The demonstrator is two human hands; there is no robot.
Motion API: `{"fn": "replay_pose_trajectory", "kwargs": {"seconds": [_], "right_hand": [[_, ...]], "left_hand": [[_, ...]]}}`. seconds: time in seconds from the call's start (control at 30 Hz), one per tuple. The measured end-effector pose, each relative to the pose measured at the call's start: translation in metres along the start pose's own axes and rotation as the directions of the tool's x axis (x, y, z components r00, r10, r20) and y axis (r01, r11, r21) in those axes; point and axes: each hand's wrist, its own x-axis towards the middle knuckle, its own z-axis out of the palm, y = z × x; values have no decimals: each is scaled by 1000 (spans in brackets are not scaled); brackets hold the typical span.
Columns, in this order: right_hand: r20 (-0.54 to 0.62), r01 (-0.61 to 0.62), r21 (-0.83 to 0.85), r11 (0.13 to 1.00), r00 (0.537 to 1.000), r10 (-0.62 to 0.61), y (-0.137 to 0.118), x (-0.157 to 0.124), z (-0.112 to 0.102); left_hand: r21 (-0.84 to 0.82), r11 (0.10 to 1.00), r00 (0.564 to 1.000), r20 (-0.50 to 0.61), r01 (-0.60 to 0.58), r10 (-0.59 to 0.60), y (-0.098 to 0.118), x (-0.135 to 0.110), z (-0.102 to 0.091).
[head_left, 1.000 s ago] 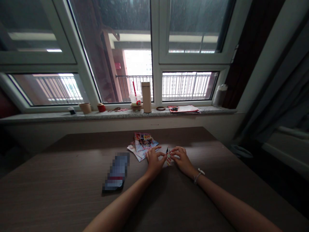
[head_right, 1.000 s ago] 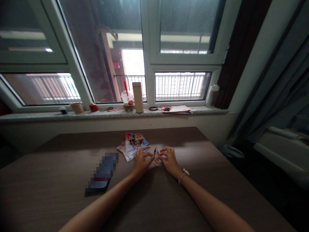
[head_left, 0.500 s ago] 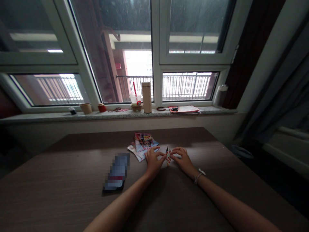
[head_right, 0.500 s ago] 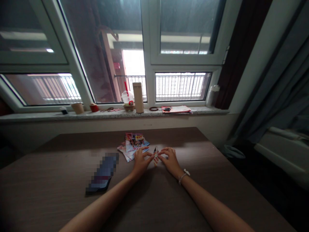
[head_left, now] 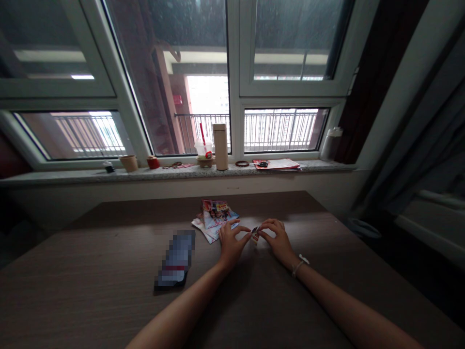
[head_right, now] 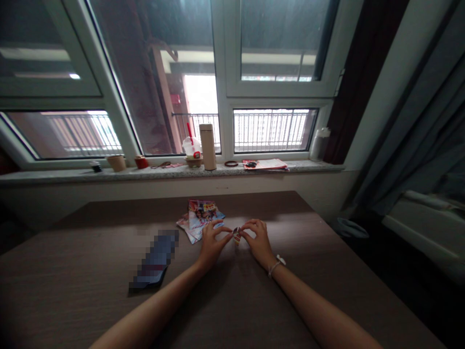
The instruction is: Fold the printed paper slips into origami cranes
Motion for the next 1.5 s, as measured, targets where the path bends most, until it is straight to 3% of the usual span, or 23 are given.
{"fn": "replay_pose_trajectory", "kwargs": {"seconds": [0.47,0.83,1.07,1.5], "right_hand": [[112,-99,-216,971,986,126,-3,-3,2],[277,18,-31,999,961,-8,-6,0,0],[185,-98,1,995,978,96,-5,-2,2],[207,-127,54,990,972,113,-5,-1,2]], "left_hand": [[27,999,999,14,36,-37,-2,0,3],[63,997,998,54,41,-44,-5,0,5],[55,998,997,68,38,-42,-2,0,4],[-6,999,996,74,43,-42,4,1,0]]}}
